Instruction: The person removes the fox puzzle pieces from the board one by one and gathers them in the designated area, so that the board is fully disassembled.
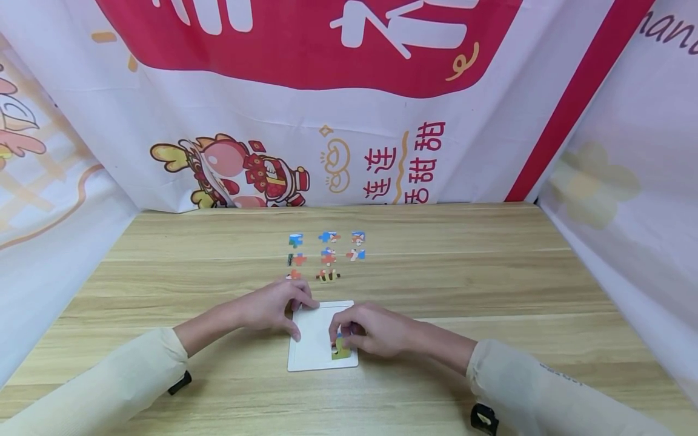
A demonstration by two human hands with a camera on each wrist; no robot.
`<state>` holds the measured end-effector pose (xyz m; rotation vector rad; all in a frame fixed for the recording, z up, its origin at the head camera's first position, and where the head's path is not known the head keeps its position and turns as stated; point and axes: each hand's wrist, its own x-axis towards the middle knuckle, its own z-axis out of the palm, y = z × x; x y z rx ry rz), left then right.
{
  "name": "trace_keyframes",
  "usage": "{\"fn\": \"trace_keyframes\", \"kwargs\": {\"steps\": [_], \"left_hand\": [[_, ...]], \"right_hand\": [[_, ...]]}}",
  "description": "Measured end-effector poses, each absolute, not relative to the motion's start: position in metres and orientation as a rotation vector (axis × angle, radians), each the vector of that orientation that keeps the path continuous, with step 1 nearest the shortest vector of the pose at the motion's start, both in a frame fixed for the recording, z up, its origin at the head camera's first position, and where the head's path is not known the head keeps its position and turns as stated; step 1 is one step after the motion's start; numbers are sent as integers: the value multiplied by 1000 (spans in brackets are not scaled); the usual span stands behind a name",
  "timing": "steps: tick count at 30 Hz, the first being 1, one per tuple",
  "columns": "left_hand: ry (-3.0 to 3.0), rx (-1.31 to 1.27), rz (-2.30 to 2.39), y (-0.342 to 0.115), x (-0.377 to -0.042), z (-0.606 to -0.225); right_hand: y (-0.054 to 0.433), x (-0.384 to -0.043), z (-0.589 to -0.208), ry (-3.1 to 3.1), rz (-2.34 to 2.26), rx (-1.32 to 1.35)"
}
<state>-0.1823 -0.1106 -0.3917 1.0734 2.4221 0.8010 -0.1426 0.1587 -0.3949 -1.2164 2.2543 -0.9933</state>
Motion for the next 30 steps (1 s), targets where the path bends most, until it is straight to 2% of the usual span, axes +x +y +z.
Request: {"fn": "trace_keyframes", "kwargs": {"steps": [30], "left_hand": [[2436,1049,790,-109,-182,-391]], "right_hand": [[178,-196,-394,2551,-1258,-903]]}}
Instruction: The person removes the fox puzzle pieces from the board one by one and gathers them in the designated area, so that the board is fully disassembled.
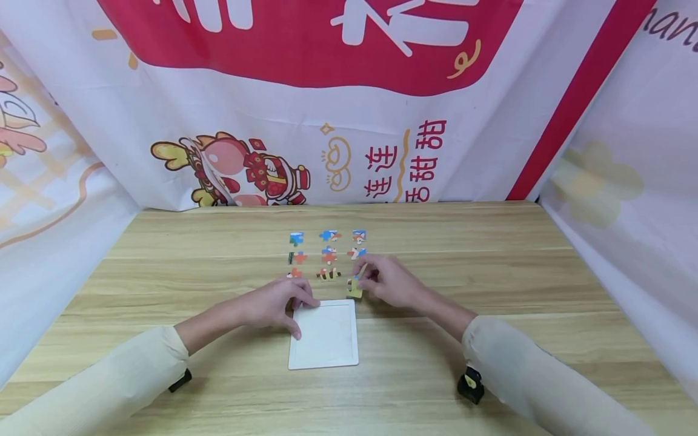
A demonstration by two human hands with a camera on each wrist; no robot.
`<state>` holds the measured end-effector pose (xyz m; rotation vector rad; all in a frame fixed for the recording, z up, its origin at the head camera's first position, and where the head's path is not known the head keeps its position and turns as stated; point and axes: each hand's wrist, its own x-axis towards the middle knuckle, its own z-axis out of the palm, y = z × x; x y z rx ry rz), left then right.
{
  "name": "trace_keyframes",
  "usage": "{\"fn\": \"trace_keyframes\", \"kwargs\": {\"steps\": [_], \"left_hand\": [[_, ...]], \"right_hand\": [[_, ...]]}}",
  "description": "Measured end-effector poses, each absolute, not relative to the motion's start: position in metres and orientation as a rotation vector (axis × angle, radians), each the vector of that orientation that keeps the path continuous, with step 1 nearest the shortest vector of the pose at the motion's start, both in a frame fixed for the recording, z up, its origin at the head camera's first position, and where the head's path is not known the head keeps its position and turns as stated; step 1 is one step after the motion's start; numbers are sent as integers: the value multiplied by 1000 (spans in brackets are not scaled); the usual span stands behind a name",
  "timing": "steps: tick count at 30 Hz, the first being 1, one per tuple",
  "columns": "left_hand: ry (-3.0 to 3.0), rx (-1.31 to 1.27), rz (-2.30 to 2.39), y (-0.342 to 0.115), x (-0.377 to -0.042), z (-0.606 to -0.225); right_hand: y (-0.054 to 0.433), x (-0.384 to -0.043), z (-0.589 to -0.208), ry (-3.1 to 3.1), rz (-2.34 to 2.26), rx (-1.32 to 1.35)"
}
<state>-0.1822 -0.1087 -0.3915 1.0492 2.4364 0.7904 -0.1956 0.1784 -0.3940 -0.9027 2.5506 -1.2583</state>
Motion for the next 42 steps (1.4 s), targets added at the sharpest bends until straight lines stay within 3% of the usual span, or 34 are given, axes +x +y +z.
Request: {"fn": "trace_keyframes", "kwargs": {"steps": [10,42], "left_hand": [[2429,1026,793,-109,-181,-392],[2426,1032,794,-109,-182,-391]], "right_hand": [[182,-214,-398,2623,-1256,-745],[172,-240,-396,2775,-875,-738]]}}
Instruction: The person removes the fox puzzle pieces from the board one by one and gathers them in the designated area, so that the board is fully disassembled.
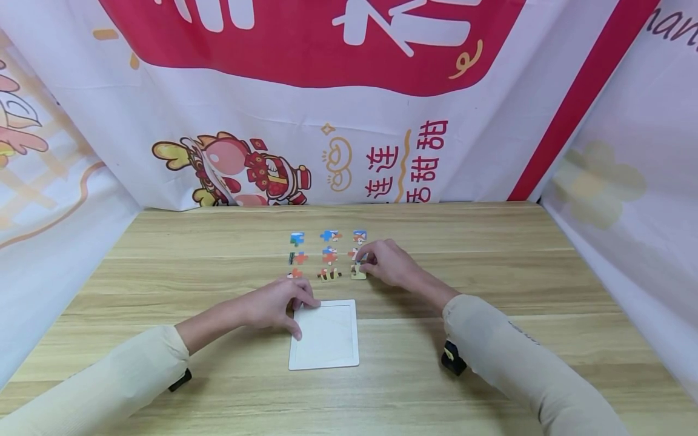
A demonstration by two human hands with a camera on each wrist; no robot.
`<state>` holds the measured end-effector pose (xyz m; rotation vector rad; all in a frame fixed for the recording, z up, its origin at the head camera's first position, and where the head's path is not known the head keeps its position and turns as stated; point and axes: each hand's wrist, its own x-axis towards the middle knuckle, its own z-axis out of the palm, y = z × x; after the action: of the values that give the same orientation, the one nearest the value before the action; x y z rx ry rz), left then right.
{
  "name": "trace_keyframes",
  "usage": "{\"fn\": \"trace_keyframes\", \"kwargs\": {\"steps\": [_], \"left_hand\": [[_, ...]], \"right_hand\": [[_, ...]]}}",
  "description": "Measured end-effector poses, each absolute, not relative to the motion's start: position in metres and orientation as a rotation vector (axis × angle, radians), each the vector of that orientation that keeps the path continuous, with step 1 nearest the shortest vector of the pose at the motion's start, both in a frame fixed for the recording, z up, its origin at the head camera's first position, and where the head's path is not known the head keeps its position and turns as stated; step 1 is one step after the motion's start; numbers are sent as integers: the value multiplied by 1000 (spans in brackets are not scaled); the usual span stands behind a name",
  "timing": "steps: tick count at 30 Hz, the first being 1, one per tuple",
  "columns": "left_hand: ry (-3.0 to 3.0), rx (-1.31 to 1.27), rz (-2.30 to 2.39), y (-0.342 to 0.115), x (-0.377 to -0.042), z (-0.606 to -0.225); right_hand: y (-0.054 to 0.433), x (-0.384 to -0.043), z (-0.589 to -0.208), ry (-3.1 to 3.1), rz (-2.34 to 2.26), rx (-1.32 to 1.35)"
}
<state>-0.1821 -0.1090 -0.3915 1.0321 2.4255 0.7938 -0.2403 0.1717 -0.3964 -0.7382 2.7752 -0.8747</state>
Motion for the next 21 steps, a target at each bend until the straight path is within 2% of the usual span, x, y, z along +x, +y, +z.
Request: {"fn": "trace_keyframes", "kwargs": {"steps": [13,21], "left_hand": [[2424,1024,791,-108,-182,-391],[2414,1036,817,-113,-182,-393]], "right_hand": [[172,-239,-396,2802,-793,-749],[187,-223,-389,2877,-804,-782]]}}
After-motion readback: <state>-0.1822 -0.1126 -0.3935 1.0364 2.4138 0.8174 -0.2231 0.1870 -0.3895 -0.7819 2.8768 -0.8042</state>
